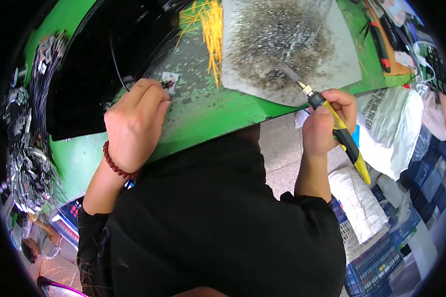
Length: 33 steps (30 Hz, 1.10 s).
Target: The person solders wires onto circuit boards using a soldering iron, then places the boards into plastic housings. They then solder more wires onto the boards within the housings and place the completed assemblies into a blue crate.
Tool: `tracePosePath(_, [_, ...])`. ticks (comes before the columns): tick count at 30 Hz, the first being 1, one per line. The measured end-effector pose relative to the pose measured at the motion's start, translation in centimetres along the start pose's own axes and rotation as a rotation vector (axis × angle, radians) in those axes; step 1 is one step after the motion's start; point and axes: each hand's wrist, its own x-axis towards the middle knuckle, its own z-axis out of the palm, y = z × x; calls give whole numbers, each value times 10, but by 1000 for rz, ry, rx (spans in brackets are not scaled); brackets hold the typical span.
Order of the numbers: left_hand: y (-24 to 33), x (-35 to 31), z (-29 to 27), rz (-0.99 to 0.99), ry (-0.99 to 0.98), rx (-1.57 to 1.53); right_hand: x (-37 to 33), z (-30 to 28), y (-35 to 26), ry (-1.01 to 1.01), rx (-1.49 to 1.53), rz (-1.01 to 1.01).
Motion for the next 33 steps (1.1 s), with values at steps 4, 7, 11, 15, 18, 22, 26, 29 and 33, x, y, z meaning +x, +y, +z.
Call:
tracePosePath(4, [-8, 5, 4, -1, -52, -169, 14, -11, 4, 136, -88, 34])
tracePosePath(7, [-11, 6, 4, -28, -77, -223, 21, -14, 12, 154, -127, 46])
tracePosePath(11, [-12, 9, 6, -46, -89, -271, 25, -9, 16, 133, -169, 77])
tracePosePath(15, [-14, 9, 7, -54, -95, -295, 26, -6, 17, 120, -181, 73])
tracePosePath(18, [-14, 9, 7, -57, -100, -300, 25, -8, 21, 145, -178, 53])
tracePosePath(22, [-15, 8, 7, -65, -98, -307, 25, -12, 20, 178, -158, 14])
tracePosePath(26, [-16, 5, 6, -82, -86, -297, 24, -3, 14, 135, -164, 56])
tracePosePath(29, [-17, 5, 6, -75, -84, -294, 23, -7, 12, 175, -71, 25])
tracePosePath(33, [-18, 5, 11, -48, -47, -308, 5, 15, 2, -76, 133, 28])
